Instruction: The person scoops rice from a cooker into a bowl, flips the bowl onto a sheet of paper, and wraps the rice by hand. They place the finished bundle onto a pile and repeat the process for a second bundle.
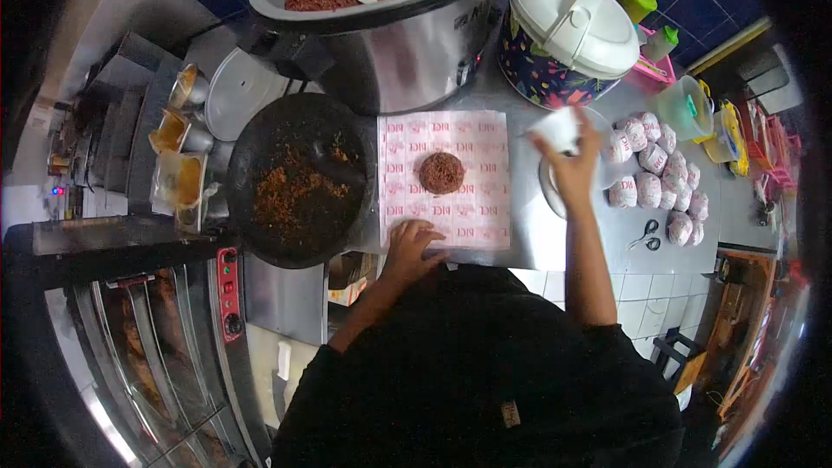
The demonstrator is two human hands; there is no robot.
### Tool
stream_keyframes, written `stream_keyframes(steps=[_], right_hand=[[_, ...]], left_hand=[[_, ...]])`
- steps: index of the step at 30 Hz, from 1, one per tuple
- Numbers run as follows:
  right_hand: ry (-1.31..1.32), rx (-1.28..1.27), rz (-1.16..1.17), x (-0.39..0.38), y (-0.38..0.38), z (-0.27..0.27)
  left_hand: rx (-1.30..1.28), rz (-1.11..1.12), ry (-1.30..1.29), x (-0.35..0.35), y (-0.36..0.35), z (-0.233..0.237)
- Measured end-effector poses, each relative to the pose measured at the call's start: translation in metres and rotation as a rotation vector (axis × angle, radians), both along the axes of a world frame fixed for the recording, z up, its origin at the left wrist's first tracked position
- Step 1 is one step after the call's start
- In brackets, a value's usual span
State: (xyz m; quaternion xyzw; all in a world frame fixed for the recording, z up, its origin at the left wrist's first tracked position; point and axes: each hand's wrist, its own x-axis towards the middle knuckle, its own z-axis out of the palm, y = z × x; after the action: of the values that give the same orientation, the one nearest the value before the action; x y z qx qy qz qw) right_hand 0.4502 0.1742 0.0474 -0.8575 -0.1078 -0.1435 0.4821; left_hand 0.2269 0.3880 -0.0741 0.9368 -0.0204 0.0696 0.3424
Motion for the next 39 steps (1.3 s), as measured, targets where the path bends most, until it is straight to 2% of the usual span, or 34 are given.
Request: stream_keyframes(steps=[1,4,8,10,11,12,13,15,16,20,24,26,27,29,32,34,36,39], right_hand=[[-0.048,0.080,-0.072,0.014,-0.026,-0.016],[-0.225,-0.099,-0.312,0.020,-0.080,-0.043],[-0.106,-0.247,-0.270,0.010,-0.111,-0.063],[-0.288,-0.403,-0.301,0.000,-0.095,-0.050],[-0.343,-0.404,-0.261,-0.009,-0.083,-0.040],[-0.414,-0.373,-0.149,-0.014,-0.077,-0.051],[-0.356,-0.302,0.131,-0.028,-0.069,-0.051],[-0.145,-0.350,0.705,-0.051,-0.049,-0.050],[-0.087,-0.471,0.893,-0.061,-0.040,-0.050],[-0.284,-0.696,0.954,-0.088,-0.032,-0.094],[-0.256,-0.670,1.005,-0.088,-0.032,-0.098],[-0.144,-0.618,0.955,-0.087,-0.030,-0.093],[-0.147,-0.618,0.963,-0.085,-0.029,-0.091],[0.008,-0.533,0.949,-0.080,-0.028,-0.088],[0.140,-0.399,0.946,-0.074,-0.030,-0.081],[0.207,-0.407,0.974,-0.067,-0.030,-0.077],[0.466,-0.373,1.065,-0.060,-0.031,-0.075],[0.451,-0.286,1.155,-0.052,-0.033,-0.082]], left_hand=[[0.004,0.023,0.026,0.000,-0.004,0.000],[0.024,0.045,-0.017,0.006,-0.018,0.003],[0.049,-0.053,-0.048,0.016,-0.033,0.009],[0.070,-0.105,-0.098,0.021,-0.034,0.005],[0.091,-0.148,-0.151,0.023,-0.034,0.004],[0.091,-0.156,-0.152,0.024,-0.035,0.002],[0.089,-0.170,-0.194,0.026,-0.036,0.001],[0.086,-0.191,-0.238,0.027,-0.037,0.001],[0.074,-0.189,-0.227,0.027,-0.038,0.003],[0.129,-0.252,-0.283,0.025,-0.036,0.007],[0.090,-0.228,-0.248,0.015,-0.036,0.015],[0.010,-0.059,-0.158,0.009,-0.038,0.011],[0.011,-0.051,-0.158,0.008,-0.035,0.011],[-0.001,-0.023,-0.155,0.006,-0.029,0.010],[-0.026,-0.030,-0.197,0.003,-0.026,0.011],[-0.001,-0.032,-0.201,0.001,-0.027,0.018],[0.025,-0.036,-0.203,-0.002,-0.027,0.018],[0.040,-0.071,-0.118,-0.005,-0.024,0.007]])
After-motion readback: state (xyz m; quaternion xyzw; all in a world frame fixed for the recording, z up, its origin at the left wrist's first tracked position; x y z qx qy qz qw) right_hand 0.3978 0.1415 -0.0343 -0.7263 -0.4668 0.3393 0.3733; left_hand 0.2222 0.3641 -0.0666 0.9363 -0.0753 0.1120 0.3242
